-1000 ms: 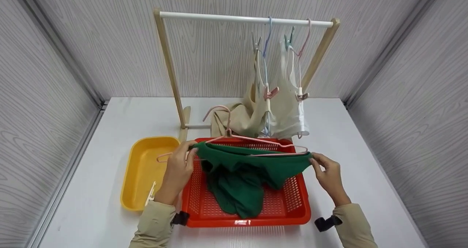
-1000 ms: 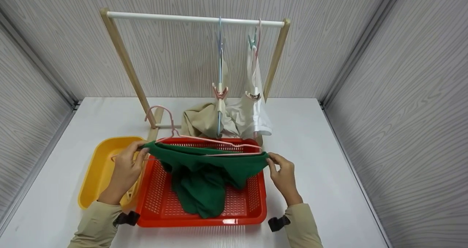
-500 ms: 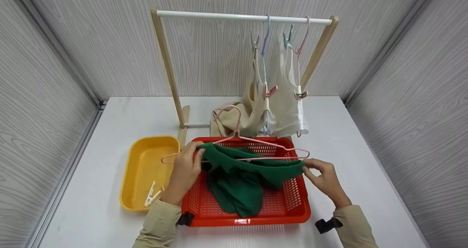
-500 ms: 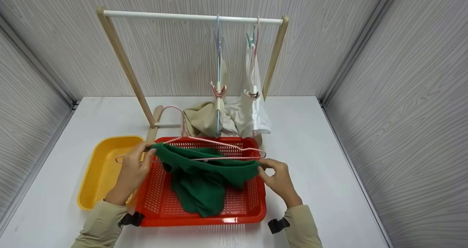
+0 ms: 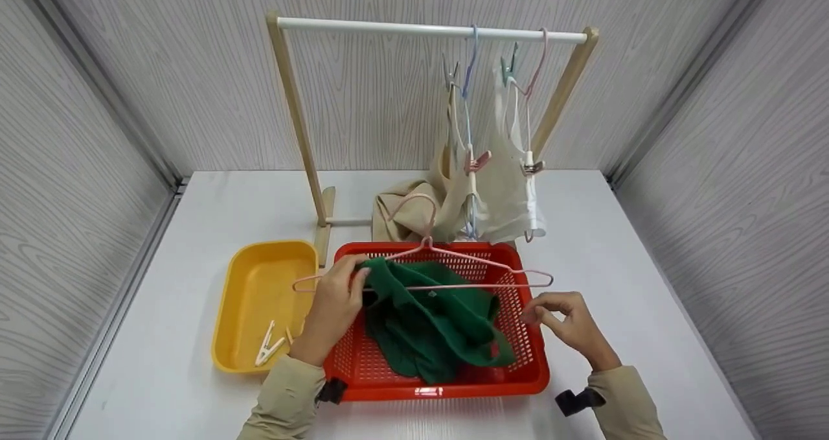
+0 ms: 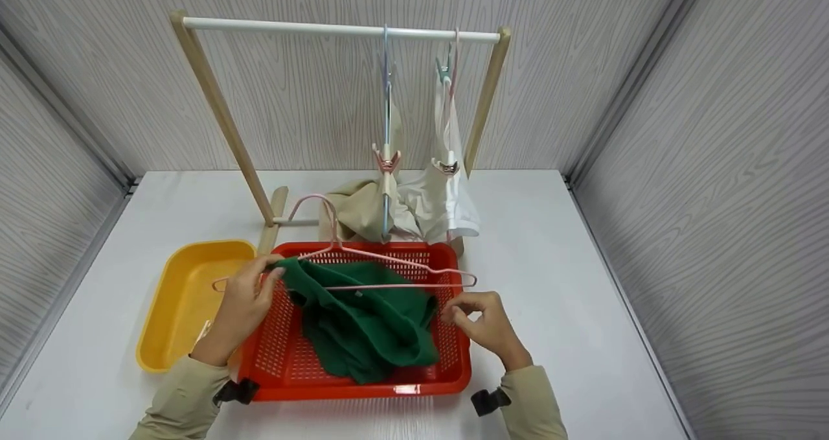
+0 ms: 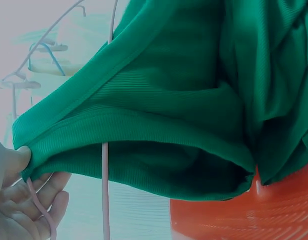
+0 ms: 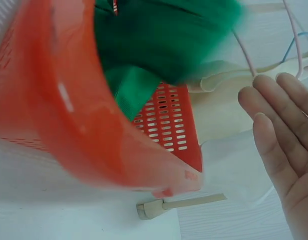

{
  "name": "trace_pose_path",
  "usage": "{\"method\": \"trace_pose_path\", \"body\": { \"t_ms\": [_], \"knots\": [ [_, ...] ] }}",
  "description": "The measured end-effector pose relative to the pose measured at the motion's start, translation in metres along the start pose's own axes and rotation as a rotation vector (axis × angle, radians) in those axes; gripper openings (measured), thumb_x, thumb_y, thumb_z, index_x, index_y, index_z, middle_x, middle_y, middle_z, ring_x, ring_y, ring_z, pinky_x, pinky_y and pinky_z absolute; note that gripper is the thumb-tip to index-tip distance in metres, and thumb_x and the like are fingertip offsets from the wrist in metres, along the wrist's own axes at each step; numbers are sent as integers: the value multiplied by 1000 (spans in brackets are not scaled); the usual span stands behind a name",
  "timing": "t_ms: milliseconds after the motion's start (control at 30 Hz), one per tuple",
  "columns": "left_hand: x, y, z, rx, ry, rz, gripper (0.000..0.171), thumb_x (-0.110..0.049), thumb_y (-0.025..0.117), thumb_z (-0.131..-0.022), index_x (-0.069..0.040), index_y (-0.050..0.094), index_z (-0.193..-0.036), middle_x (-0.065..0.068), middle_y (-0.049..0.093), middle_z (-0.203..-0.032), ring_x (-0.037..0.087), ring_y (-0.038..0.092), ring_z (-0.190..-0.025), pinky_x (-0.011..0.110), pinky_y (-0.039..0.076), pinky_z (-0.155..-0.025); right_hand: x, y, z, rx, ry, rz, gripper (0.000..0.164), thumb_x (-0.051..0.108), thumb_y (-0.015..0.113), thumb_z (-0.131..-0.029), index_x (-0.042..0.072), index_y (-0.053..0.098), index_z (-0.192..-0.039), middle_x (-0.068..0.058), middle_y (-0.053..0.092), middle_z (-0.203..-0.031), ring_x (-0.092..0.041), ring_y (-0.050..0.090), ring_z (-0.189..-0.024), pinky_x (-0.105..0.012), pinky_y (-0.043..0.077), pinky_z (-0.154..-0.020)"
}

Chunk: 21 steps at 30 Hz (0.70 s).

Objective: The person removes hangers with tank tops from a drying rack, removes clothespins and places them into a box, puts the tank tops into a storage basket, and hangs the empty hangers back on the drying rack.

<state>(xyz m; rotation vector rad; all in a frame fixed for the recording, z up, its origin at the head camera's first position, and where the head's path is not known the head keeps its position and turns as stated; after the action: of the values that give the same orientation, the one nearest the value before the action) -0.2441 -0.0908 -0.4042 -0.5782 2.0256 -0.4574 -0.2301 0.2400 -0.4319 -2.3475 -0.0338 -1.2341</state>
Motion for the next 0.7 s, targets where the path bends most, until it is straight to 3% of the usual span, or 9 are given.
{"method": "trace_pose_path", "body": {
  "t_ms": [233, 433, 567, 700],
  "knots": [
    [0, 7, 2, 28, 27, -19, 16, -8, 56, -96, -1, 61, -110, 12, 66, -104, 20, 60, -90, 38, 56, -91, 8, -12, -4, -111, -1, 19, 18, -20, 54, -82, -8, 68, -82, -14, 70, -72, -3, 68, -67, -14, 56, -62],
    [-1, 6, 3, 24, 28, -19, 17, -8, 56, -96, -1, 62, -109, 12, 66, -104, 21, 62, -90, 38, 56, -91, 18, -27, -7, -207, -81, 31, 18, -24, 55, -79, -11, 66, -83, 4, 74, -79, 0, 68, -71, -12, 55, -65],
    [-1, 6, 3, 26, 25, -22, 17, -7, 56, -96, 0, 62, -110, 12, 67, -104, 21, 62, -91, 38, 56, -92, 18, -36, -8, -264, -66, 70, 13, -22, 57, -80, -13, 65, -85, 18, 72, -87, 4, 68, -78, -12, 56, -71],
    [-1, 8, 3, 46, 13, -20, 18, -8, 55, -96, 0, 62, -111, 12, 67, -105, 21, 62, -92, 39, 55, -94, 20, -42, -9, -319, -60, 107, 14, -22, 59, -79, -14, 65, -90, 18, 72, -94, 3, 68, -88, -12, 55, -82]
  ]
}}
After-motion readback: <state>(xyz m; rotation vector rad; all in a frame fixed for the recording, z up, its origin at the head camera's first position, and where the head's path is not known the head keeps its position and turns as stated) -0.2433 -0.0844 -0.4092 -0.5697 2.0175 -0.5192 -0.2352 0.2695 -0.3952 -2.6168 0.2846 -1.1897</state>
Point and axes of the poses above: each hand's wrist, its own z-axis away from the middle knuckle, its own y-axis out of the palm, x = y × z, the point moved 10 cm from there along -z, towards the middle knuckle
